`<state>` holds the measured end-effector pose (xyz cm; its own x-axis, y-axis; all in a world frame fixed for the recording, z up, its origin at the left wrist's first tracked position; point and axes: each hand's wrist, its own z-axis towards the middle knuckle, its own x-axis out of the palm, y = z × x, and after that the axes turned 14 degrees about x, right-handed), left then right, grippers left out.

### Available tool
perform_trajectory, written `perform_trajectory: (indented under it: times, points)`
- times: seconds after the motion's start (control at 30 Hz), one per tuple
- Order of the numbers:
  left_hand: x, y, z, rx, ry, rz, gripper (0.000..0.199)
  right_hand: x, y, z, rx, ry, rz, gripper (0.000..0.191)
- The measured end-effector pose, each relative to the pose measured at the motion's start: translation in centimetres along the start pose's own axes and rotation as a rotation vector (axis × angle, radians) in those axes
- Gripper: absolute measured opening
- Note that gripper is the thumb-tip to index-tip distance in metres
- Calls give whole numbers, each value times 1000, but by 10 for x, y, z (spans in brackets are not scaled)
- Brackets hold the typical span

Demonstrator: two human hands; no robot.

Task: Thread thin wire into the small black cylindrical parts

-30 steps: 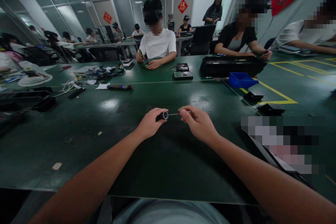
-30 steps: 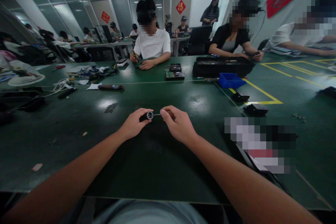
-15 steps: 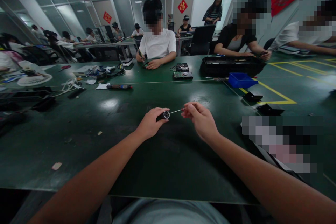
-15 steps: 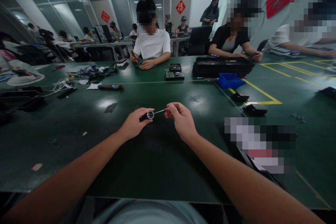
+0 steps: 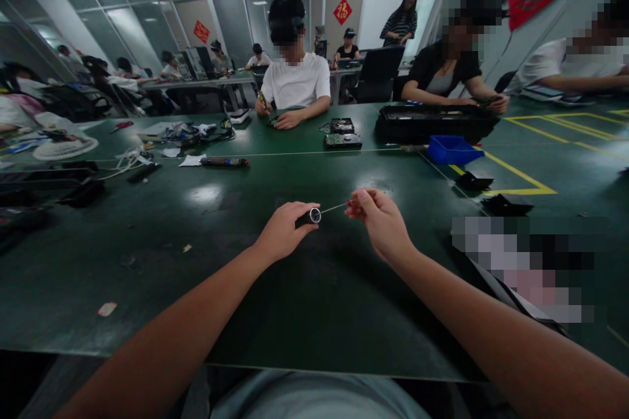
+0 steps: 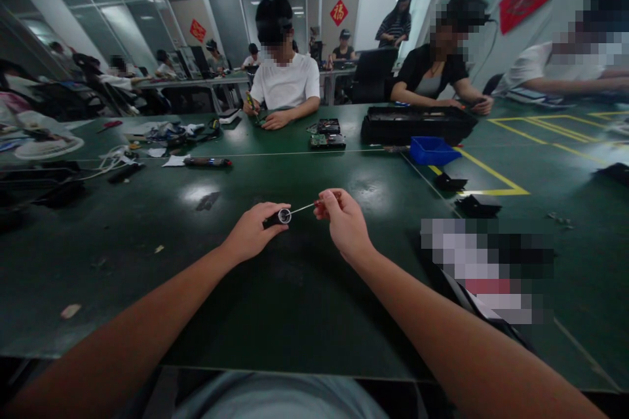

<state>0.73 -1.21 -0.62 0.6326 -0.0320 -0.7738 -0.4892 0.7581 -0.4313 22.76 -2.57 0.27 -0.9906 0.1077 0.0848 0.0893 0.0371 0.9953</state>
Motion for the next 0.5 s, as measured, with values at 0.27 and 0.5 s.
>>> perform_trajectory:
  times: [0.27,0.5]
  points:
    - [-1,-1,0,-37,18,-7,44,-1,3,-6,-101,37,-149,28]
    - [-2,-2,0,-53,34,-13,45,-3,20,-17,-138,-190,-626,50]
